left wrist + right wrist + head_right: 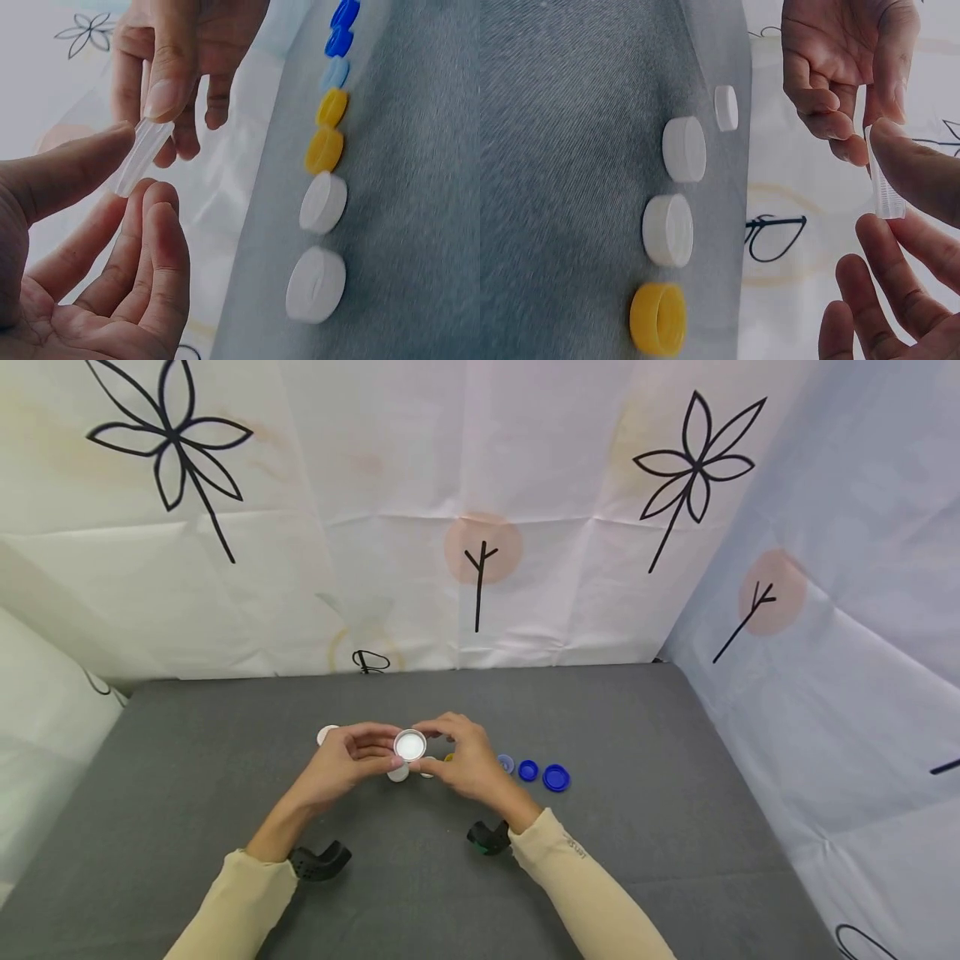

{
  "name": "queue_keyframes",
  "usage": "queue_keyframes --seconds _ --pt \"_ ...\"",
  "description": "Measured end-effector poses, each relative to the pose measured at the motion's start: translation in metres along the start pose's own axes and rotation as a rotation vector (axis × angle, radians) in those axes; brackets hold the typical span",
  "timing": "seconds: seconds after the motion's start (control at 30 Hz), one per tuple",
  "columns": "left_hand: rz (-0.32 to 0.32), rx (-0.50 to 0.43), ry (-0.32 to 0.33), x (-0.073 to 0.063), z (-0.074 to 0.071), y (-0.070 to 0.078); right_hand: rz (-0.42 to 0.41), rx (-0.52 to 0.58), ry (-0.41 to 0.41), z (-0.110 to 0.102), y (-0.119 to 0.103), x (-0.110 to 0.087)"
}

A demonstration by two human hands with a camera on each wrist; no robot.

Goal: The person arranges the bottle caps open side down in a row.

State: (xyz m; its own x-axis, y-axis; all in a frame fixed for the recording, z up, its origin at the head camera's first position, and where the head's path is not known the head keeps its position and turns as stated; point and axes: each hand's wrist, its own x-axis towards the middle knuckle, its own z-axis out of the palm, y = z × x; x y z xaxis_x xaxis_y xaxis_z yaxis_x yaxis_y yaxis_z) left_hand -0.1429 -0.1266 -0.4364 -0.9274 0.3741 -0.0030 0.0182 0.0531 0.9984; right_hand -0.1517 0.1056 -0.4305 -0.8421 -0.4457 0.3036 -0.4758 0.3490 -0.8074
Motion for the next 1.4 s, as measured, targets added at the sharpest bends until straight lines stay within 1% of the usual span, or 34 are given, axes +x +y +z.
queue_keyframes --seconds 0.13,0.3,0.47,0.7,0.9,1.03,1.17,1.27,1.4 --pt "0.005 -0.017 -0.006 0.005 0.009 0.0 -0.001 -0.008 0.013 -0.009 -0.001 -0.006" --pt "-0.018 -0.025 -0.003 0.011 0.021 0.001 -0.011 -0.022 0.029 -0.017 0.001 -0.012" --pt "-0.018 -0.044 0.007 0.015 0.029 0.004 0.024 0.009 0.026 -0.024 0.002 -0.015" --pt "-0.022 -0.069 0.019 0.017 0.035 0.007 0.046 0.014 0.005 -0.031 0.003 -0.018" --pt "-0.026 -0.074 0.019 0.016 0.038 0.008 0.091 0.083 -0.038 -0.035 0.005 -0.019" --pt "-0.011 -0.061 0.02 0.015 0.038 0.009 0.111 0.123 -0.05 -0.037 0.007 -0.02" --pt "0.023 -0.03 0.024 0.015 0.038 0.008 0.157 0.154 -0.058 -0.039 0.008 -0.02" --pt "0.052 -0.01 0.033 0.016 0.038 0.007 0.193 0.204 -0.072 -0.04 0.007 -0.019" --pt "0.077 -0.015 0.043 0.017 0.038 0.007 0.225 0.262 -0.069 -0.041 0.006 -0.018"
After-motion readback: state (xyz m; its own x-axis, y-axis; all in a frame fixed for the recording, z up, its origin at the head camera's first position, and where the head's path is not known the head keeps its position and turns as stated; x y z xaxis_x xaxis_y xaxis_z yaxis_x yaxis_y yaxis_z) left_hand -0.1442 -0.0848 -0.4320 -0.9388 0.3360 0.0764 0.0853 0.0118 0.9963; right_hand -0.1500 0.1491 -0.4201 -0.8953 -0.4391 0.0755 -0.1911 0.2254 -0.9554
